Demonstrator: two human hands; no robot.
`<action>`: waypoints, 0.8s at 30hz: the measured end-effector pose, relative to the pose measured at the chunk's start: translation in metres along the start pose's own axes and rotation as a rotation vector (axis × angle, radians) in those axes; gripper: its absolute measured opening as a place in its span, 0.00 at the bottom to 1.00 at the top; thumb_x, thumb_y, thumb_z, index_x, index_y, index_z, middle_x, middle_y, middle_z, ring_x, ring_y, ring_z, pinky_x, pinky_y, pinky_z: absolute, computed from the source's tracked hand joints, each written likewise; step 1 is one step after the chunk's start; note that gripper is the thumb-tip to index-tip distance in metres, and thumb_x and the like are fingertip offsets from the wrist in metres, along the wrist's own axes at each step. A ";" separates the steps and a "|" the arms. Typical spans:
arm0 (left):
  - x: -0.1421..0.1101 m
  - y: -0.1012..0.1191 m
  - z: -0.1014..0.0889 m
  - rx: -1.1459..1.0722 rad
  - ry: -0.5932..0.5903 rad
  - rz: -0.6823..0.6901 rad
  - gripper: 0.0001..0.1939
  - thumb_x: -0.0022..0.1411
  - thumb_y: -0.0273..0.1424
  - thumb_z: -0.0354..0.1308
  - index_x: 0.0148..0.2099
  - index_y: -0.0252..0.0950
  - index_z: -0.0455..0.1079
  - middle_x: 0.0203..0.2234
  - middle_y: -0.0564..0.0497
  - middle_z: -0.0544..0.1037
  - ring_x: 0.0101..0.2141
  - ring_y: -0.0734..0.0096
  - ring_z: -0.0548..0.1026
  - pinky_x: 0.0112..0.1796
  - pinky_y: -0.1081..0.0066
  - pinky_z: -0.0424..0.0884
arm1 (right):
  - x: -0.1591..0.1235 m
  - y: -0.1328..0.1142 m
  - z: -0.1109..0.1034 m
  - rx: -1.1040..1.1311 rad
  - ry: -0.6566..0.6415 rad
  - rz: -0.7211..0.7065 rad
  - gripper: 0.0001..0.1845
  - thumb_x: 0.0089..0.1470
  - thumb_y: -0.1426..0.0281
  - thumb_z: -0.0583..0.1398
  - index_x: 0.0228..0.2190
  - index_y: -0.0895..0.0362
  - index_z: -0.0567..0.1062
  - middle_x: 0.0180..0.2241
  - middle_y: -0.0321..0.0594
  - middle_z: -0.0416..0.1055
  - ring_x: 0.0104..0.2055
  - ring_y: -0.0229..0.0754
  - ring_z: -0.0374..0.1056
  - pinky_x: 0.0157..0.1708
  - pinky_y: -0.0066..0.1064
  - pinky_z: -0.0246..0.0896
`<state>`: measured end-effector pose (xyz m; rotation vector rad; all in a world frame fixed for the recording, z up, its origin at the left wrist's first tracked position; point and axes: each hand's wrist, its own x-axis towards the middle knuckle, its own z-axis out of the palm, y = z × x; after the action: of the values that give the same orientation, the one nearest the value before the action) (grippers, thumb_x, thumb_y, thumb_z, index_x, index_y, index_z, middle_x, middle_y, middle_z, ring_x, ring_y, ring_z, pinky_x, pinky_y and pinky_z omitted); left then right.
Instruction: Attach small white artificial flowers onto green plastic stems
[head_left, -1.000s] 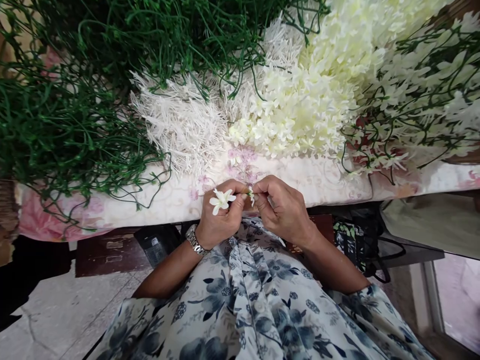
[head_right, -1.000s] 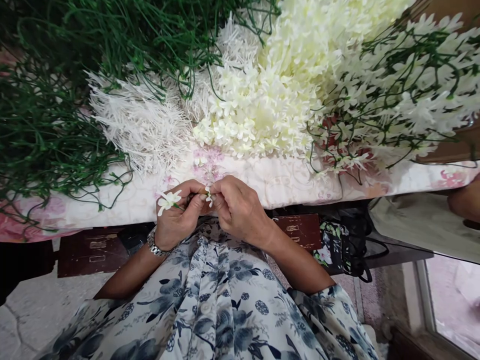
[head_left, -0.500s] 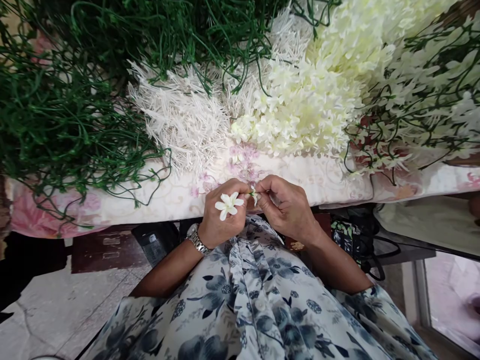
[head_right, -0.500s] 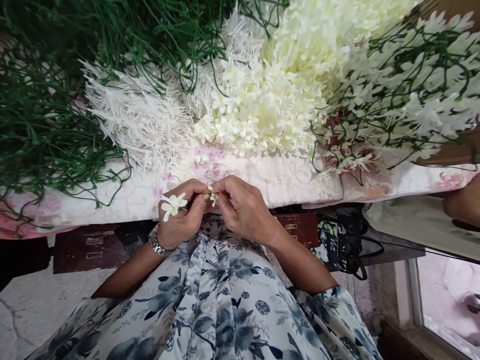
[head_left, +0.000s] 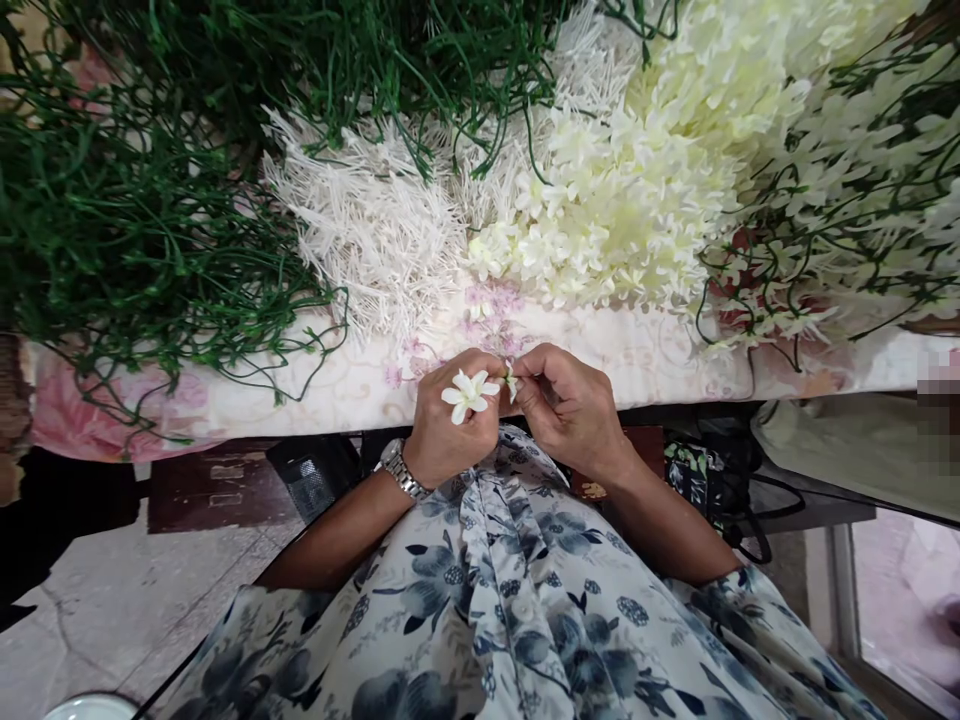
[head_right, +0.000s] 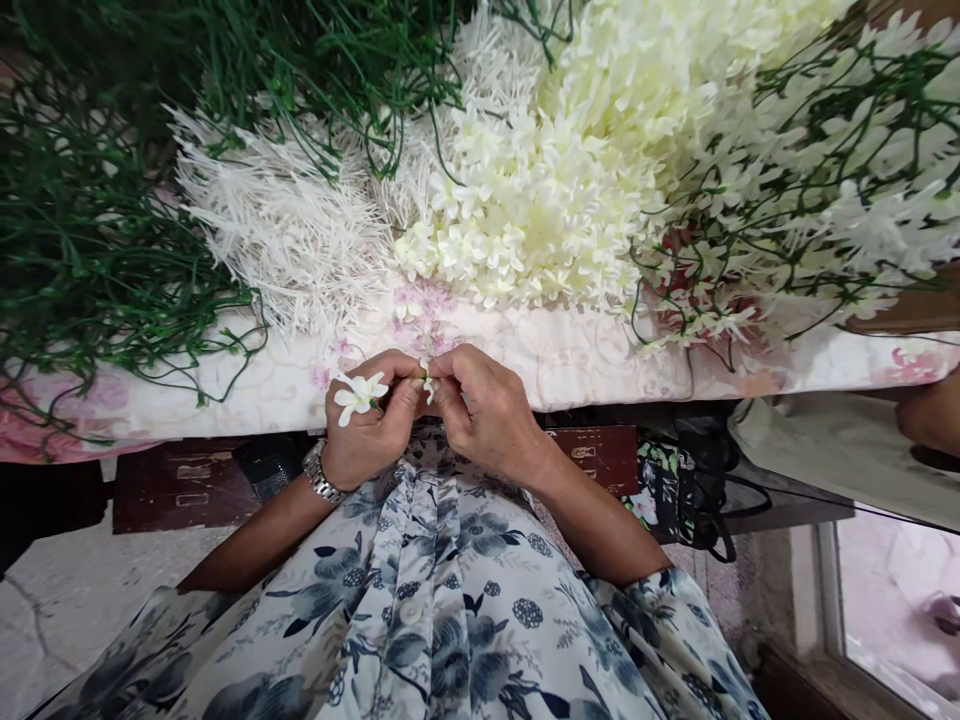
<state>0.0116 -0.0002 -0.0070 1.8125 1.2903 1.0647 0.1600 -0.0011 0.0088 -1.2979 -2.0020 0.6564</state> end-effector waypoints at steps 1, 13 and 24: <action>0.000 0.000 0.000 0.007 0.001 -0.004 0.06 0.54 0.21 0.49 0.30 0.33 0.65 0.22 0.53 0.69 0.24 0.76 0.68 0.28 0.76 0.65 | 0.000 0.000 0.001 -0.007 0.007 -0.002 0.04 0.54 0.76 0.53 0.31 0.57 0.66 0.26 0.34 0.66 0.26 0.32 0.63 0.26 0.23 0.58; 0.006 0.005 -0.013 -0.689 -0.048 -0.497 0.07 0.53 0.33 0.60 0.31 0.35 0.68 0.18 0.58 0.67 0.17 0.83 0.62 0.19 0.80 0.59 | 0.003 -0.005 -0.031 0.017 0.032 -0.139 0.12 0.53 0.76 0.56 0.42 0.58 0.69 0.36 0.42 0.69 0.36 0.37 0.67 0.35 0.28 0.64; 0.010 0.023 -0.015 -0.911 -0.045 -0.661 0.15 0.41 0.36 0.69 0.26 0.32 0.71 0.13 0.59 0.62 0.14 0.87 0.54 0.16 0.82 0.50 | 0.007 -0.014 -0.042 -0.143 0.092 -0.399 0.09 0.53 0.75 0.57 0.39 0.60 0.71 0.34 0.45 0.70 0.37 0.41 0.66 0.36 0.33 0.65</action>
<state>0.0095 0.0036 0.0224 0.6577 0.9993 0.9708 0.1813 0.0023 0.0479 -0.9426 -2.1750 0.2649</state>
